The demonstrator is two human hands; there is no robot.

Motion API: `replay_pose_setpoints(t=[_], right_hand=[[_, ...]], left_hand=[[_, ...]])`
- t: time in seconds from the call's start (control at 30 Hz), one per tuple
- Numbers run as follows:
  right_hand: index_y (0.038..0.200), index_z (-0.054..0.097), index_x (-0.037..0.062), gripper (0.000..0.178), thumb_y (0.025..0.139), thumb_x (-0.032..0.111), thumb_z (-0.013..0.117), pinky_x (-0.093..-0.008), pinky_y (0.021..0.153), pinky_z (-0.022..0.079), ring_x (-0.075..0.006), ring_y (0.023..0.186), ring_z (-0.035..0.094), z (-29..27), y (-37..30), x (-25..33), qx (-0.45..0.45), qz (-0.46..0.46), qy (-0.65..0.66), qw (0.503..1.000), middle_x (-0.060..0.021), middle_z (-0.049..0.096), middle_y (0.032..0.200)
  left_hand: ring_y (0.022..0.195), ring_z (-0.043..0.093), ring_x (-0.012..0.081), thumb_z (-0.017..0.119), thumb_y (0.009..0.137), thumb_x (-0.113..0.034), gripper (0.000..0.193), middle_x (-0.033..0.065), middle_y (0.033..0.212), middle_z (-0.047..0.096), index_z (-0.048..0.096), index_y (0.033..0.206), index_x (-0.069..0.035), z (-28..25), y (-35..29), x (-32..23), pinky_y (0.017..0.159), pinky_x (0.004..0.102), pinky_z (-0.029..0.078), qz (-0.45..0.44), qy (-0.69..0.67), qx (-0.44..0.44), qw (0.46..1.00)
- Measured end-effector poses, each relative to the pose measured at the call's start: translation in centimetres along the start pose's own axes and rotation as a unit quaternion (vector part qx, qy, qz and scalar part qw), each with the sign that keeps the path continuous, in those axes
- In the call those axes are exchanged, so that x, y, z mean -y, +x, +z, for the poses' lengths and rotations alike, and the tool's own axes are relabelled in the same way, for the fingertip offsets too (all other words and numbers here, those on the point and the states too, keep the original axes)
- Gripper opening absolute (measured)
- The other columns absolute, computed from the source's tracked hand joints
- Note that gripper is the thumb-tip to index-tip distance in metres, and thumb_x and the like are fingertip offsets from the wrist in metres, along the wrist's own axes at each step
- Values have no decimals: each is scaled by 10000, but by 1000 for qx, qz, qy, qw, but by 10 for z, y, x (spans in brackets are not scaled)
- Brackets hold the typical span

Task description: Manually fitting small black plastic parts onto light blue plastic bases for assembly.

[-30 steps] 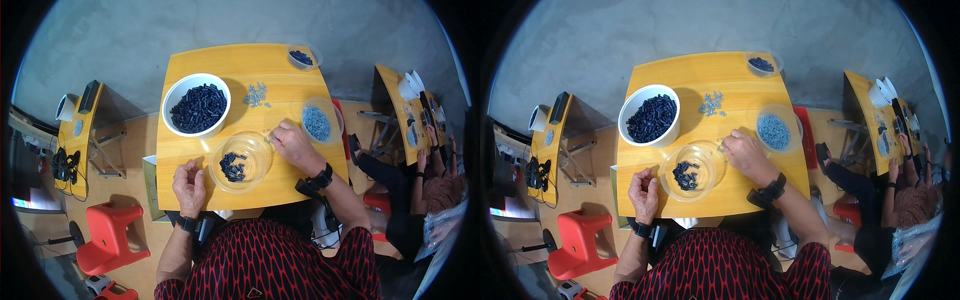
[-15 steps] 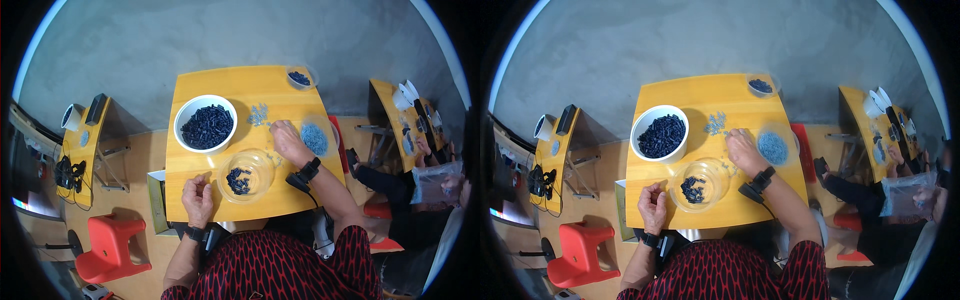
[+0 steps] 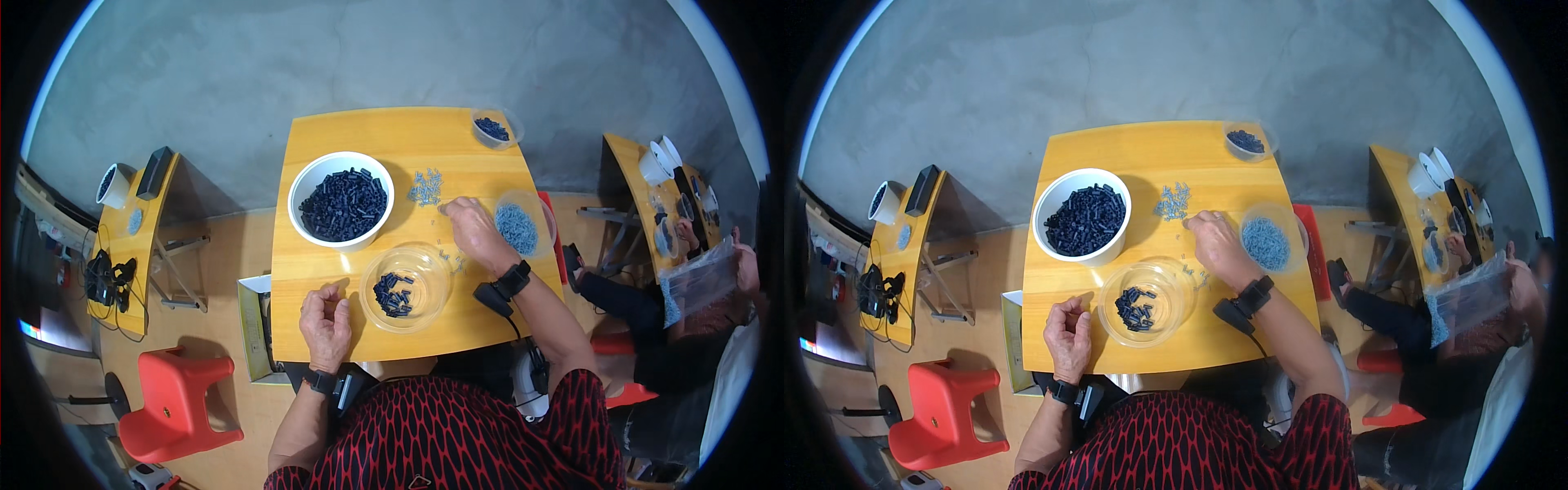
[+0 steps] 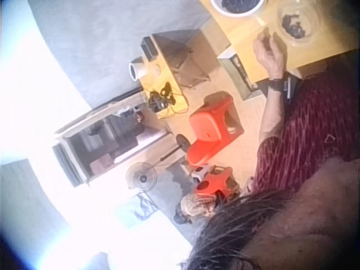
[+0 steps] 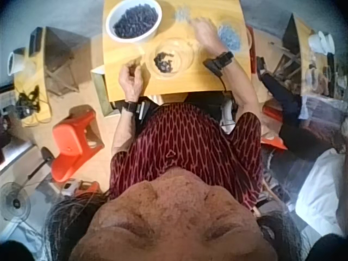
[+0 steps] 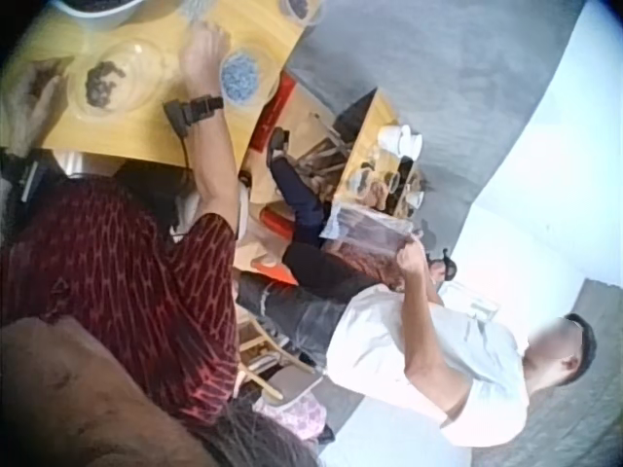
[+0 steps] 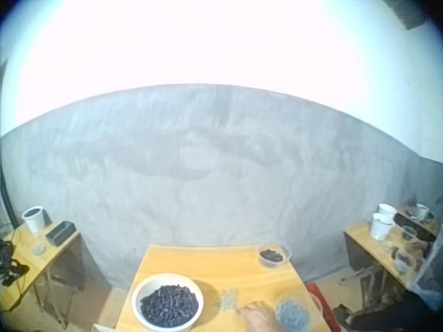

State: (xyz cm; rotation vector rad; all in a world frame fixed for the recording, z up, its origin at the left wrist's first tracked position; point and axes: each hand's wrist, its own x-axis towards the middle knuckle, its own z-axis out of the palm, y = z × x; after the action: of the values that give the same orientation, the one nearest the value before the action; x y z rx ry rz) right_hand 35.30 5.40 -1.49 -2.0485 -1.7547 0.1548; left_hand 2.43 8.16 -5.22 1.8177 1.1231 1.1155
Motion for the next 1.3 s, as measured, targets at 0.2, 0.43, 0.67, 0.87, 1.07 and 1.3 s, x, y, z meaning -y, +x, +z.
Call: replay_pose_setpoints(t=[0.2, 0.43, 0.67, 0.87, 1.07, 1.3], right_hand=[[1153, 645, -6, 378, 787, -33, 557, -414, 988, 449, -347, 1086, 560, 0, -4, 13, 3, -103, -10, 995, -154, 622, 1088], [1021, 648, -14, 236, 801, 0, 564, -400, 917, 466, -333, 1000, 562, -2, -30, 23, 15, -171, -3, 985, -148, 614, 1004], [900, 645, -26, 142, 787, -35, 559, -422, 862, 481, -365, 949, 570, -3, -35, 12, -20, -145, 47, 988, -172, 596, 910], [991, 643, -67, 212, 789, -57, 577, -418, 876, 499, -386, 965, 604, -2, -5, 3, -66, -22, 122, 990, -201, 627, 991], [1039, 659, -61, 224, 858, -31, 529, -447, 947, 461, -397, 995, 607, 14, 13, -4, -39, -49, -46, 997, -214, 654, 1019], [1082, 675, -31, 275, 851, -19, 527, -439, 914, 473, -391, 947, 606, 8, 12, -2, -123, -94, 38, 987, -207, 662, 975]], left_hand=[[712, 570, 119, 657, 868, 15, 188, 63, 868, 624, 627, 1053, 25, -1, 1, -4, 703, 268, 511, 14, 30, 14, 999], [719, 565, 121, 659, 865, 10, 192, 60, 862, 621, 628, 1054, 25, -1, 0, 6, 710, 267, 507, 23, 40, 13, 999], [707, 564, 116, 653, 864, 13, 185, 52, 855, 618, 627, 1047, 24, -1, 0, 1, 702, 261, 504, 27, 39, 12, 999], [699, 562, 110, 657, 862, 13, 182, 49, 848, 618, 626, 1041, 25, 0, 0, 3, 694, 261, 503, 27, 41, 9, 999], [702, 589, 233, 687, 817, -1, 200, 94, 793, 601, 649, 1013, 13, 1, 0, 2, 678, 344, 495, 16, 35, -4, 999], [707, 590, 251, 687, 808, -3, 205, 105, 794, 598, 648, 1008, 15, -2, 0, -3, 690, 358, 491, 7, 19, -6, 1000]])
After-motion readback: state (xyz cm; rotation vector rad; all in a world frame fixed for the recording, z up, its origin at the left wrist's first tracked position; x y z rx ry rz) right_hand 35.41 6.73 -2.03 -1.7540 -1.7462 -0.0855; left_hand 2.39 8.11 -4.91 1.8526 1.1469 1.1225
